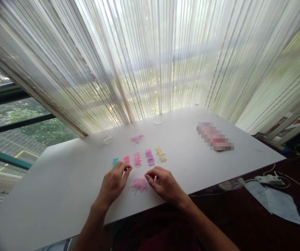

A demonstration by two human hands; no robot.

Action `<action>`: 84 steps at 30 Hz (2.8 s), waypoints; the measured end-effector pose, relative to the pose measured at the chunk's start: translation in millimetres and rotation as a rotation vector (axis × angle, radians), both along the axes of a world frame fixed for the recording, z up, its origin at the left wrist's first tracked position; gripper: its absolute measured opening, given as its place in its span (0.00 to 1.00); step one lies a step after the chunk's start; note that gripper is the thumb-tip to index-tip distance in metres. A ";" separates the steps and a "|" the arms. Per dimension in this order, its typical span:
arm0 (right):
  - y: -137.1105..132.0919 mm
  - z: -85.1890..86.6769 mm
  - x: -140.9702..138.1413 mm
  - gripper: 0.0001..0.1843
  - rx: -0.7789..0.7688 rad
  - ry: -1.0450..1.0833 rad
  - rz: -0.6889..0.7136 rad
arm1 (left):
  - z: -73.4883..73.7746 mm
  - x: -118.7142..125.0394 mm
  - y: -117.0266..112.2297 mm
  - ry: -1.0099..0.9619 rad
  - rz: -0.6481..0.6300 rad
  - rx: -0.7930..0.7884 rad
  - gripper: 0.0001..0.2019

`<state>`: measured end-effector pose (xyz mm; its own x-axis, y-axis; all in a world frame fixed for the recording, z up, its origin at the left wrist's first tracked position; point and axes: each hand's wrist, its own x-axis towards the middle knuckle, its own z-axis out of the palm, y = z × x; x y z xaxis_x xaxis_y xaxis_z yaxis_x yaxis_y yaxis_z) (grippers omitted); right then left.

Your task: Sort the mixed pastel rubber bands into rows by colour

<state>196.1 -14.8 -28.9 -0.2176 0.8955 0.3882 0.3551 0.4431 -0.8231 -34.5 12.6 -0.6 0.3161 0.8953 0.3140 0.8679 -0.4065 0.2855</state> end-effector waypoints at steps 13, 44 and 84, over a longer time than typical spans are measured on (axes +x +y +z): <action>-0.9 3.1 1.0 0.11 0.015 0.028 0.024 | -1.4 13.5 20.9 0.068 -0.235 -0.020 0.08; -0.8 2.0 1.0 0.08 0.048 0.038 0.040 | -13.8 15.4 23.8 0.109 -0.096 0.110 0.07; 4.0 -7.1 0.3 0.06 0.069 -0.150 0.009 | 8.3 9.1 -21.2 -0.118 -0.235 -0.172 0.07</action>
<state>196.4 -10.8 -36.0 -0.2855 0.8657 0.4111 0.4679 0.5003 -0.7286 -25.4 -8.6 7.6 0.4910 0.8451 0.2117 0.7125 -0.5293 0.4606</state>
